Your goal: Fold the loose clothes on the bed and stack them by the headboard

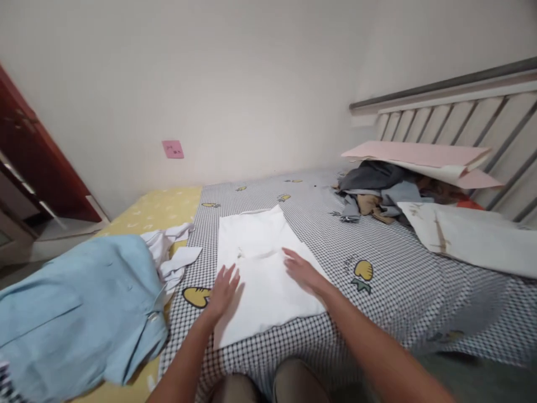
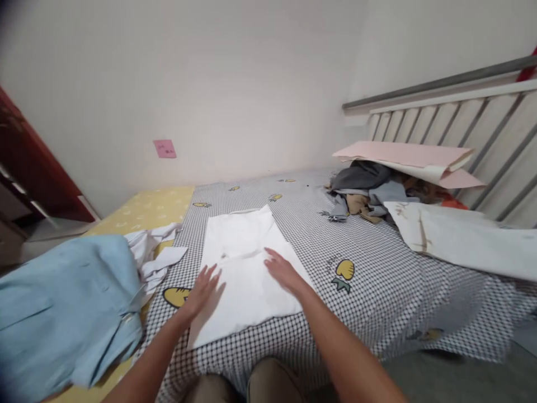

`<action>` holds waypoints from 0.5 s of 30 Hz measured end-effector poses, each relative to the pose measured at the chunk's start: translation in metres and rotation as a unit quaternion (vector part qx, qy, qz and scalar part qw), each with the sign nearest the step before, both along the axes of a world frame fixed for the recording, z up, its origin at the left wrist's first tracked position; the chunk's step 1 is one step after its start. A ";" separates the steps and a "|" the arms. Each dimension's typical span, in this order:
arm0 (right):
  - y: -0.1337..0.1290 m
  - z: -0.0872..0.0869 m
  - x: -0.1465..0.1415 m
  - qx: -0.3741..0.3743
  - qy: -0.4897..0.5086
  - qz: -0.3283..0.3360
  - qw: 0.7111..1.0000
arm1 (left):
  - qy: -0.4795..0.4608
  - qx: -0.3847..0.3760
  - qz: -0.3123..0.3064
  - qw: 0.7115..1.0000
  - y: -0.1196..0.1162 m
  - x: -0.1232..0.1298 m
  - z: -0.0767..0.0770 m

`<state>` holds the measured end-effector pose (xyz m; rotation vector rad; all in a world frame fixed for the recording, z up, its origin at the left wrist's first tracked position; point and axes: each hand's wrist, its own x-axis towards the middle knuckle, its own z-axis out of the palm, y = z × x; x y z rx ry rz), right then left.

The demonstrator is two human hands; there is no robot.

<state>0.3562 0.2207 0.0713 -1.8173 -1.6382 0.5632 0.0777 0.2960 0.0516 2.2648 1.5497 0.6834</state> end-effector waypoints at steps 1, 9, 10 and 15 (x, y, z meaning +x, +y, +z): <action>-0.016 0.004 0.009 0.017 0.001 -0.007 1.000 | 0.006 0.019 -0.013 1.000 -0.006 -0.015 0.003; -0.138 -0.053 0.055 0.085 -0.183 0.035 0.979 | 0.150 0.123 -0.114 0.974 -0.099 -0.104 -0.045; -0.138 -0.062 0.057 0.097 -0.192 0.017 0.976 | 0.162 0.104 -0.102 0.976 -0.101 -0.103 -0.045; -0.114 -0.078 0.065 0.112 -0.225 -0.042 0.967 | 0.214 0.035 -0.094 0.972 -0.089 -0.089 -0.023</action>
